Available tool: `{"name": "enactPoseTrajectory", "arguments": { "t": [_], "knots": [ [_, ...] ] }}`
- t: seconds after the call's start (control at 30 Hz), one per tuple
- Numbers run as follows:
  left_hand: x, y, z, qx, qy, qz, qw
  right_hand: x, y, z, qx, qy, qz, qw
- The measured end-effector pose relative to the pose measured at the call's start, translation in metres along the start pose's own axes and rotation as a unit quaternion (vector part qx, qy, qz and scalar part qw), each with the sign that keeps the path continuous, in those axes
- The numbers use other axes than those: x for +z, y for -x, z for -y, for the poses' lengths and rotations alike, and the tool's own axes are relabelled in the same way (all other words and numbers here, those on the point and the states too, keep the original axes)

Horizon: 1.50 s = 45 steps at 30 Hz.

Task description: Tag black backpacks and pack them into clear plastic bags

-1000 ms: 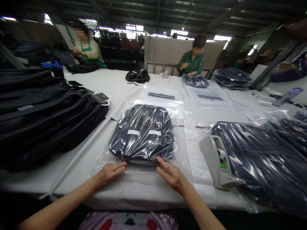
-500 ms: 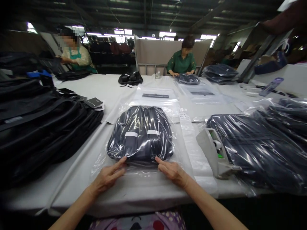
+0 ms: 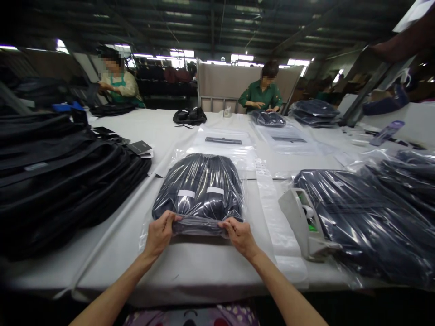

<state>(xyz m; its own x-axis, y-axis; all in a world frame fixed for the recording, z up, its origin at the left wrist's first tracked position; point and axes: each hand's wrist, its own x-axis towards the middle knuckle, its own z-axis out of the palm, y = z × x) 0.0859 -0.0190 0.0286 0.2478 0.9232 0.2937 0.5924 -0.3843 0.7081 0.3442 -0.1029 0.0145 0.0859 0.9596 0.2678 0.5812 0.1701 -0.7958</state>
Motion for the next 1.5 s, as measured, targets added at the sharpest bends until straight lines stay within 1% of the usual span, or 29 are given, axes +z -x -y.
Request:
{"name": "enactPoseTrajectory", "arguments": {
  "t": [0.07, 0.17, 0.27, 0.37, 0.47, 0.57, 0.63, 0.7, 0.87, 1.0, 1.1, 1.17, 1.2, 1.27, 1.33, 1.4, 1.5],
  "knots": [
    [-0.001, -0.004, -0.004, -0.046, 0.0, 0.008, 0.999, 0.003, -0.004, 0.005, 0.041, -0.028, -0.012, 0.999],
    [-0.002, -0.015, -0.009, -0.102, -0.004, 0.035, 0.994, 0.006, -0.011, 0.013, 0.125, -0.076, -0.026, 0.989],
    [-0.004, -0.03, -0.012, -0.142, -0.014, 0.083, 0.986, 0.005, -0.019, 0.019, 0.183, -0.096, -0.03, 0.978],
    [-0.007, -0.043, -0.013, -0.162, -0.035, 0.137, 0.977, 0.004, -0.028, 0.021, 0.231, -0.1, -0.02, 0.968],
    [-0.009, -0.048, -0.018, -0.162, -0.079, 0.161, 0.97, 0.003, -0.036, 0.018, 0.266, -0.103, -0.004, 0.959],
    [-0.009, -0.044, -0.028, -0.147, -0.156, 0.145, 0.966, 0.003, -0.041, 0.016, 0.293, -0.107, 0.005, 0.95],
    [-0.008, -0.04, -0.034, -0.134, -0.215, 0.131, 0.958, 0.004, -0.043, 0.015, 0.311, -0.111, 0.008, 0.944],
    [-0.007, -0.038, -0.039, -0.121, -0.265, 0.131, 0.948, 0.005, -0.044, 0.015, 0.329, -0.115, 0.014, 0.937],
    [-0.005, -0.047, -0.036, -0.105, -0.338, 0.178, 0.918, 0.003, -0.051, 0.016, 0.357, -0.112, 0.046, 0.926],
    [-0.004, -0.052, -0.032, -0.093, -0.365, 0.203, 0.904, -0.004, -0.063, 0.022, 0.365, -0.069, 0.077, 0.925],
    [-0.007, -0.05, -0.033, -0.071, -0.375, 0.211, 0.9, -0.008, -0.073, 0.026, 0.356, -0.021, 0.09, 0.93],
    [-0.01, -0.049, -0.035, -0.025, -0.386, 0.232, 0.893, -0.008, -0.078, 0.027, 0.345, 0.006, 0.094, 0.934],
    [-0.012, -0.05, -0.036, 0.016, -0.401, 0.253, 0.88, -0.008, -0.079, 0.027, 0.341, 0.015, 0.096, 0.935],
    [-0.013, -0.053, -0.038, 0.112, -0.436, 0.3, 0.841, -0.007, -0.081, 0.027, 0.337, 0.027, 0.098, 0.936],
    [-0.013, -0.057, -0.041, 0.183, -0.458, 0.333, 0.803, -0.005, -0.081, 0.028, 0.337, 0.035, 0.1, 0.935],
    [-0.01, -0.062, -0.044, 0.209, -0.453, 0.343, 0.796, -0.005, -0.082, 0.028, 0.339, 0.039, 0.099, 0.935],
    [-0.005, -0.067, -0.046, 0.226, -0.429, 0.348, 0.802, -0.006, -0.082, 0.03, 0.342, 0.041, 0.094, 0.934]
  ]
}}
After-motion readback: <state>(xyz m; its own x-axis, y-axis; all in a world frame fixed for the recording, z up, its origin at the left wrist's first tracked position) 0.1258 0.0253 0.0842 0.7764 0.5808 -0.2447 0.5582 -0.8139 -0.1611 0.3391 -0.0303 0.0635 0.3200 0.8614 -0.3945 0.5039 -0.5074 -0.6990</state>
